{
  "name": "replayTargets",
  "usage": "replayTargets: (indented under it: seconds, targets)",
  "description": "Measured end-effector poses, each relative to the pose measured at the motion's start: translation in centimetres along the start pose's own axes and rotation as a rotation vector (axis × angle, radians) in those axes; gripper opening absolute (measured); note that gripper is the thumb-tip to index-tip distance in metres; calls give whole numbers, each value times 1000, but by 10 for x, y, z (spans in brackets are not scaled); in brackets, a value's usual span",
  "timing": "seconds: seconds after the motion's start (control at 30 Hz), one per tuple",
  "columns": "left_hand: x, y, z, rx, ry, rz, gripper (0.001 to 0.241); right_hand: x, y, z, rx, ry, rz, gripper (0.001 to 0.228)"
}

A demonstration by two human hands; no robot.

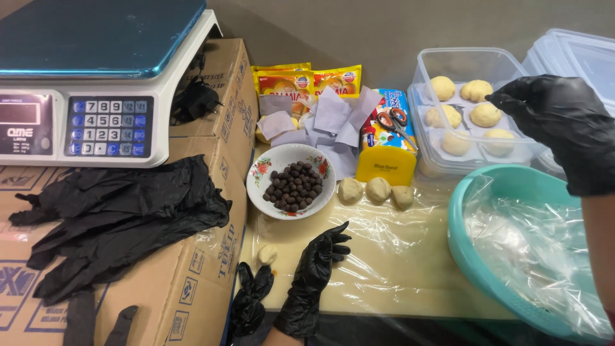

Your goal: Filling small portions of dough with chocolate balls and rolling them into spheres for baking.

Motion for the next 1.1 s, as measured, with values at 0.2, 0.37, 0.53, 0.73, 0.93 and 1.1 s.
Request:
replayTargets:
  seconds: [0.2,0.37,0.53,0.73,0.93,1.1]
  targets:
    - [-1,3,-17,32,-133,-19,58,-16,-123,-81,-245,328,48,18]
    - [-9,10,-41,73,-249,3,49,-44,-178,-95,-284,247,254,20]
    - [-14,13,-34,112,-309,79,46,25,-199,39,145,655,386,17]
    - [-47,19,-60,187,-210,262,41,52,-214,-109,-213,590,60,16]
    - [-59,18,-60,220,-196,347,40,203,-232,-175,-589,251,-484,42]
    - [-74,16,-60,223,-289,505,25,198,-171,-188,-565,464,-177,9]
Point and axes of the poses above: each hand's wrist, its own y-axis towards the middle knuckle, its own x-axis out of the palm, z = x × y, the point moved 9 cm from there along y, towards the middle knuckle, and after that the axes turned 7 degrees about -y, right-handed, at the moved point
